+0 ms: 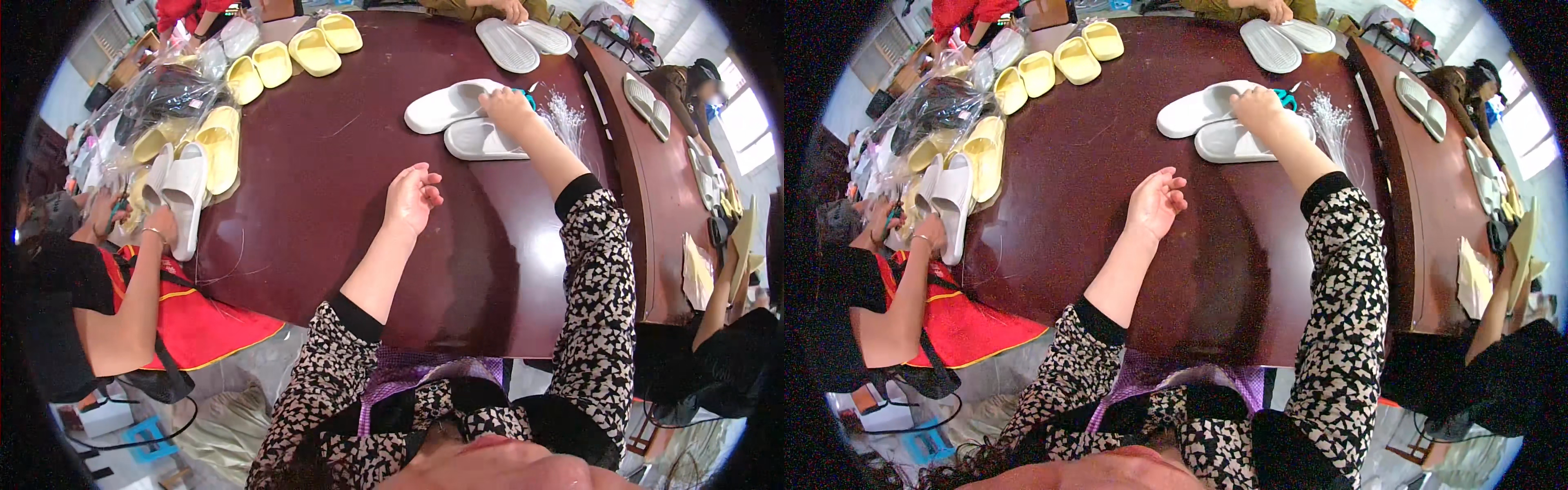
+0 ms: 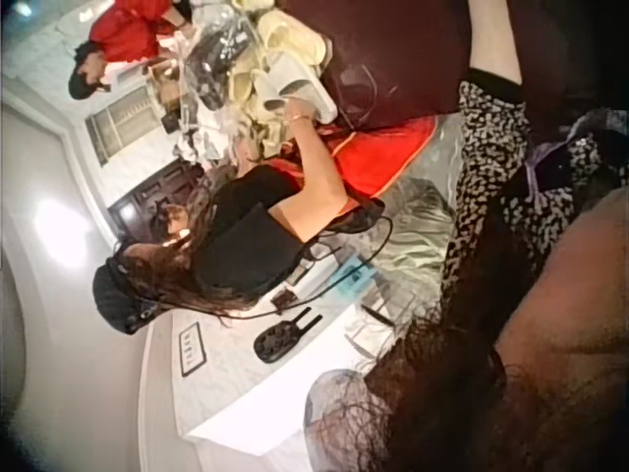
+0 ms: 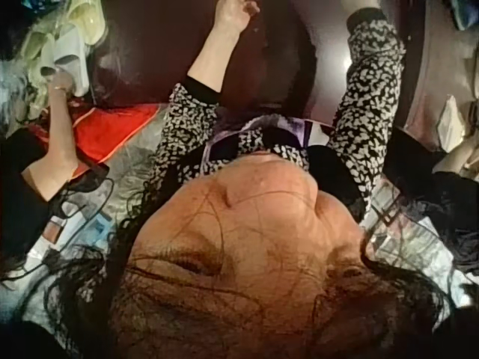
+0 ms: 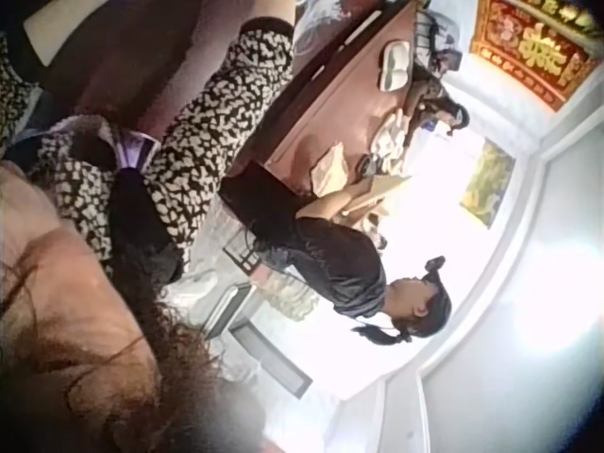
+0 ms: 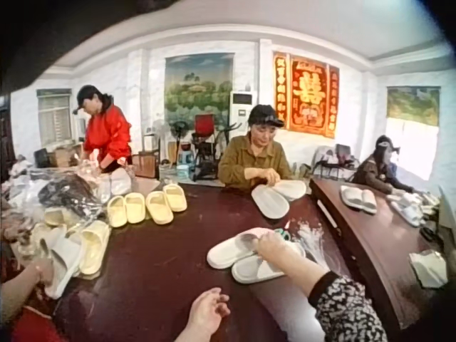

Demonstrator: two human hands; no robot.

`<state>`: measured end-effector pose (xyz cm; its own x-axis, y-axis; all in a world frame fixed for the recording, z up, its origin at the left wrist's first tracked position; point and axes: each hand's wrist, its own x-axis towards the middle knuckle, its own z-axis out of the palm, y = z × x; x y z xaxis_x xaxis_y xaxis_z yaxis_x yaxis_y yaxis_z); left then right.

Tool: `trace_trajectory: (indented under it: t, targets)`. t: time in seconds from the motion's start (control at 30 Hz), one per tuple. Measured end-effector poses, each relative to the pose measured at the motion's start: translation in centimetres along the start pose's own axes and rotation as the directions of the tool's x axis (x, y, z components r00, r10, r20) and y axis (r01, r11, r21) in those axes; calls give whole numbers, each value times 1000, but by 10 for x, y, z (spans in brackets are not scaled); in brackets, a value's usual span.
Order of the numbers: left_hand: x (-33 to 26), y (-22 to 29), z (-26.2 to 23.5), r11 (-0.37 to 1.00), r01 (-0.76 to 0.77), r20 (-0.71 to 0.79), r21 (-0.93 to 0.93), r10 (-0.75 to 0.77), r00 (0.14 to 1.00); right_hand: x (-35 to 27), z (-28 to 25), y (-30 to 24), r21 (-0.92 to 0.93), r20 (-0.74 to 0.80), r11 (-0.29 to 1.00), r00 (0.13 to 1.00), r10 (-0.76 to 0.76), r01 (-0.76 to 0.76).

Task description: The person fastens pairs of slippers together by threading plastic fastener ties through each pair by hand on a table.

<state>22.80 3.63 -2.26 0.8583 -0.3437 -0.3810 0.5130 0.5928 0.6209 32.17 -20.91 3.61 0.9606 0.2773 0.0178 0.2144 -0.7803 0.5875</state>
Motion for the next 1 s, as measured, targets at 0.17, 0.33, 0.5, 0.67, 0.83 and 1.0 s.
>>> trace_trajectory:
  t: [0.17, 0.33, 0.5, 0.67, 0.83, 1.0]
  targets:
    - [-2, 3, -1, 1000, -7, -5, 30, 7, 1000, -22, -13, -2, 122, 20, 987, 994, 107, -108]
    - [-4, 2, 5, 1000, 8, -6, 30, -7, 1000, -31, -14, -1, 27, 50, 994, 993, 105, -106]
    - [-2, 0, -3, 999, 27, -16, 44, -27, 1000, -60, -38, 17, 73, 34, 993, 995, 95, -97]
    - [1, 3, -11, 999, -5, -10, 51, 6, 1000, -121, -35, 106, -47, 178, 932, 915, 361, -359]
    - [12, -1, -7, 999, -16, 26, 40, 15, 1000, -267, -15, 240, -235, -68, 687, 717, 694, -688]
    - [8, -3, -3, 987, -82, 47, 135, 76, 996, -307, 15, 251, 140, -60, 566, 564, 824, -812]
